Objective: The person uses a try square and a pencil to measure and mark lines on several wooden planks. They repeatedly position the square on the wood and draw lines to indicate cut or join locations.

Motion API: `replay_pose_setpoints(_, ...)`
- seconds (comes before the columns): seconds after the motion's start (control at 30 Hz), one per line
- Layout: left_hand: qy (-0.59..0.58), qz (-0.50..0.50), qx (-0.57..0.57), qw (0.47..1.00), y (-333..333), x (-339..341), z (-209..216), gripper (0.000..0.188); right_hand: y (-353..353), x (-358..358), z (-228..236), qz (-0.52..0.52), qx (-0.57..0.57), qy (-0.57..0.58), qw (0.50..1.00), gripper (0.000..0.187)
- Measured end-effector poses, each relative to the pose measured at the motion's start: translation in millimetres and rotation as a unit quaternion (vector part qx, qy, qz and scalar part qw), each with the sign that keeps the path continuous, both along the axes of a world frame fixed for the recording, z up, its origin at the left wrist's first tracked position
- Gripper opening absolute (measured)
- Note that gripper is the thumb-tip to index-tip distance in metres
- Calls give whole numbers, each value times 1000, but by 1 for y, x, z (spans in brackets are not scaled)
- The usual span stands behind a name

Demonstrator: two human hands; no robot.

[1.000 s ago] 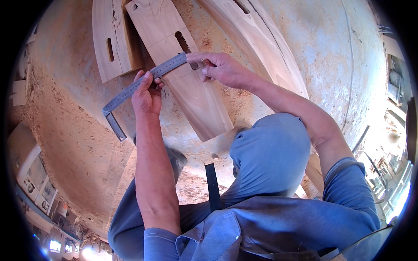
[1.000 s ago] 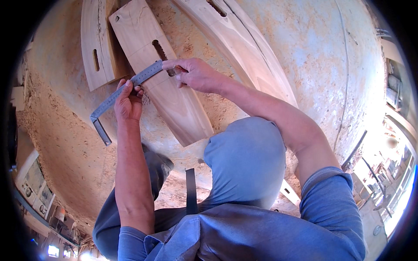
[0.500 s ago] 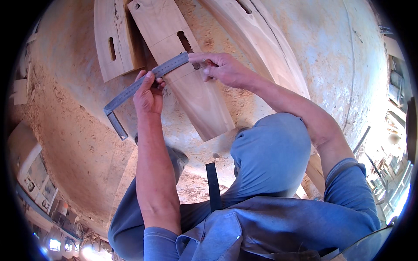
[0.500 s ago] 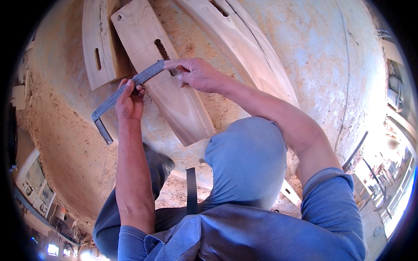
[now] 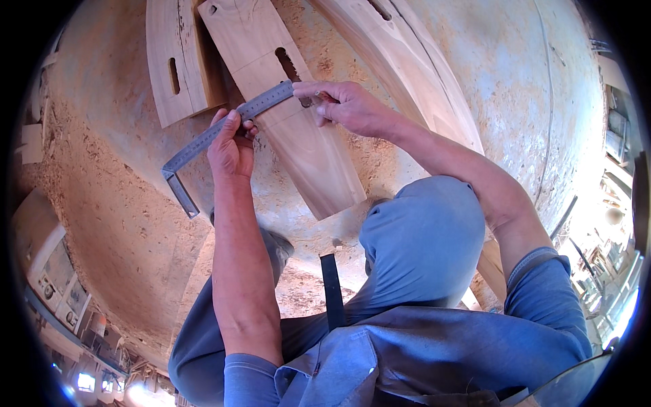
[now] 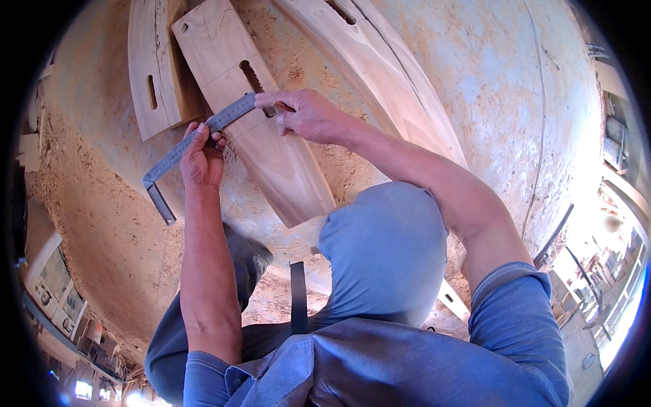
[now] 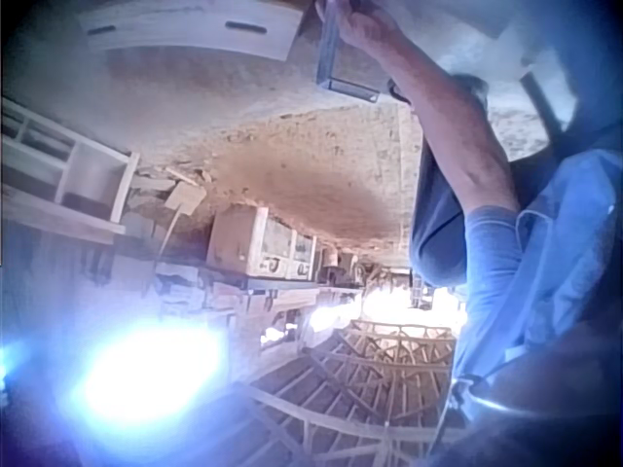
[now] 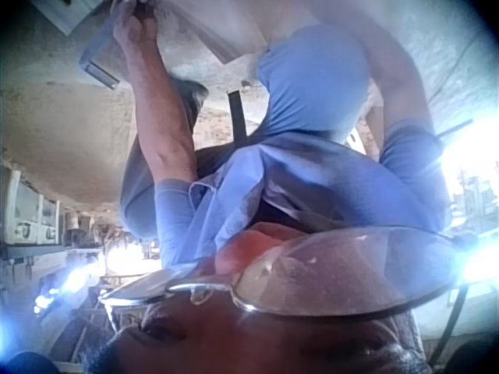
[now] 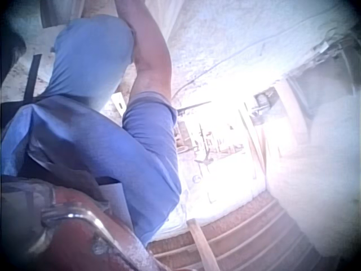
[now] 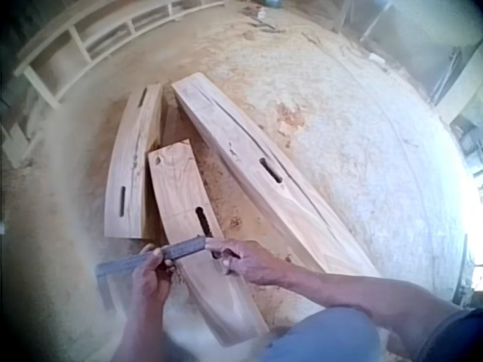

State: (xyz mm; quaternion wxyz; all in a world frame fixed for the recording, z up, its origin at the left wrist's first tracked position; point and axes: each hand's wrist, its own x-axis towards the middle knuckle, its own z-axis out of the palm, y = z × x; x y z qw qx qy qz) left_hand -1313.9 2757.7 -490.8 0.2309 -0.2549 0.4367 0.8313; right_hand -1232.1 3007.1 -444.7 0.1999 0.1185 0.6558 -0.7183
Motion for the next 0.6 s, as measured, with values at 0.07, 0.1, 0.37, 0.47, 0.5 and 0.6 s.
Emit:
replay_pose_setpoints(0.07,0,0,-2,1000,0,0,1,36,0,0,-1,0,0,-2,1000,49)
replay_pose_setpoints(0.1,2,0,-2,1000,0,0,1,36,0,0,-1,1,0,-2,1000,49)
replay_pose_setpoints(0.37,6,-4,-1,1000,1,1,2,27,-1,1,-5,-8,-4,3,1000,50)
replay_pose_setpoints(0.47,4,-6,-4,1000,0,1,1,27,-1,1,-4,-14,-9,-2,1000,49)
replay_pose_setpoints(0.5,4,-4,-5,1000,0,1,0,30,-1,1,-3,-16,-11,-5,1000,48)
replay_pose_setpoints(0.6,4,-1,-7,1000,0,2,-1,33,-1,0,-2,-12,-2,-5,1000,47)
